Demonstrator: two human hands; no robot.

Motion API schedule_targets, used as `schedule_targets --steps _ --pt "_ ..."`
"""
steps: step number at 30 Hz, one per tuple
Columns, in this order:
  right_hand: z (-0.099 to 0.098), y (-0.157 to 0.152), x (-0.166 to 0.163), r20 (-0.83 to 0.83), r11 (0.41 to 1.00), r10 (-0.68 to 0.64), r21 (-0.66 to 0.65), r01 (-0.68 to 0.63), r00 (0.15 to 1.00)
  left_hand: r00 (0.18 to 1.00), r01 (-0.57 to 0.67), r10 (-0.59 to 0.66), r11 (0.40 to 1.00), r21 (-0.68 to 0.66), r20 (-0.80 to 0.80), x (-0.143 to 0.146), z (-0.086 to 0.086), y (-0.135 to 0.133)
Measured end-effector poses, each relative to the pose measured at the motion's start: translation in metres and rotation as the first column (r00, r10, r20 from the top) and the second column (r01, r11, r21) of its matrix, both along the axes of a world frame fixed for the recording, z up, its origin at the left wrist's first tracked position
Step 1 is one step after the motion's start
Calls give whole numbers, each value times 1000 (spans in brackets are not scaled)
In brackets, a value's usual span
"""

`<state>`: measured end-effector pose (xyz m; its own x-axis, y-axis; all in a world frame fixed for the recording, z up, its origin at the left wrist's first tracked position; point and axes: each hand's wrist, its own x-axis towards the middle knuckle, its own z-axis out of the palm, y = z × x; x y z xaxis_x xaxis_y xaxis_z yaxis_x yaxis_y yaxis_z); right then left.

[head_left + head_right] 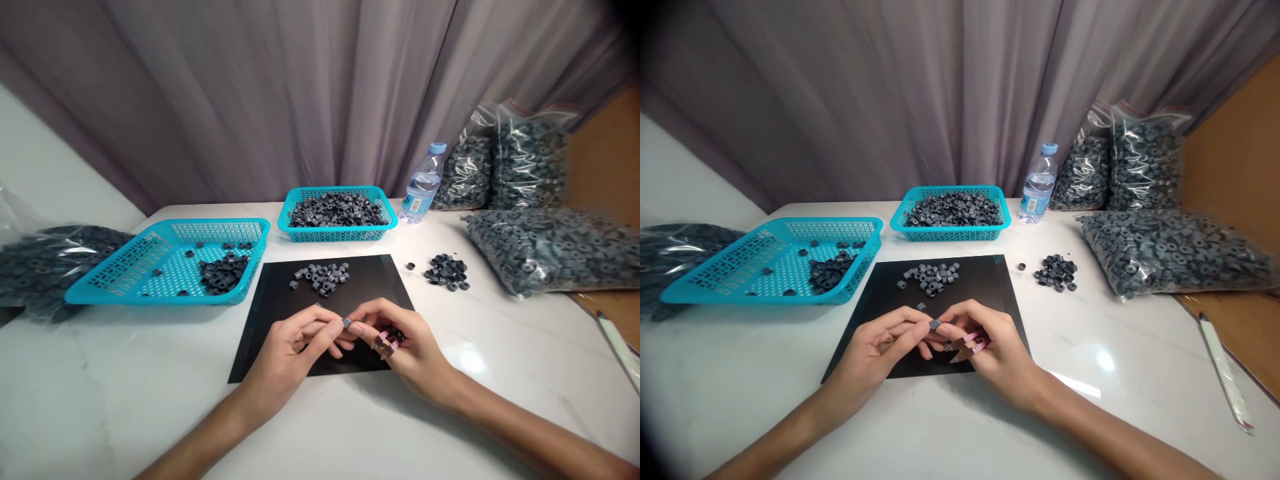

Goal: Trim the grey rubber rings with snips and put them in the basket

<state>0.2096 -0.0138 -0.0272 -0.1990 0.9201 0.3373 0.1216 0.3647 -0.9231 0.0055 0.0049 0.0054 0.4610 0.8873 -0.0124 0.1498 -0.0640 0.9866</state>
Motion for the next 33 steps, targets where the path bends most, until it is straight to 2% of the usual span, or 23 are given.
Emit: schedule_targets --steps 9,17,20,22,23,24,25,27,28,29,30,32,33 --pt "0 -2 1 37 1000 18 13 -19 999 998 56 -54 995 -85 28 3 1 -3" --pt "0 -4 0 82 999 39 28 -42 996 996 78 -81 995 -66 -44 1 2 -3" --pt "-4 -3 -2 104 999 -18 37 14 994 987 60 -54 998 36 -150 -2 2 -1" --pt "-8 -1 -2 142 991 -130 53 124 981 965 14 58 963 271 -257 -9 3 3" --pt "-10 1 -1 172 979 -198 71 189 965 939 -10 158 901 434 -305 -15 5 7" --pt "-11 3 0 208 965 -259 90 245 943 900 -32 298 775 631 -320 -23 8 11" --pt "-12 5 1 245 951 -306 109 288 920 846 -35 440 609 792 -301 -32 12 16" --pt "-14 8 2 307 936 -352 133 327 884 666 -60 716 331 942 -209 -53 23 27" --pt "-14 9 3 328 934 -358 140 330 874 533 -83 826 266 960 -183 -63 29 32" --pt "-14 10 3 345 934 -356 147 325 868 389 -104 896 274 956 -215 -73 35 37" --pt "-14 10 3 358 936 -352 158 316 865 280 -121 922 312 942 -269 -81 41 41" --pt "-14 9 3 374 938 -343 182 295 862 198 -139 890 440 887 -410 -92 49 46" --pt "-14 8 3 377 939 -338 192 284 862 196 -149 883 457 877 -427 -94 51 47"
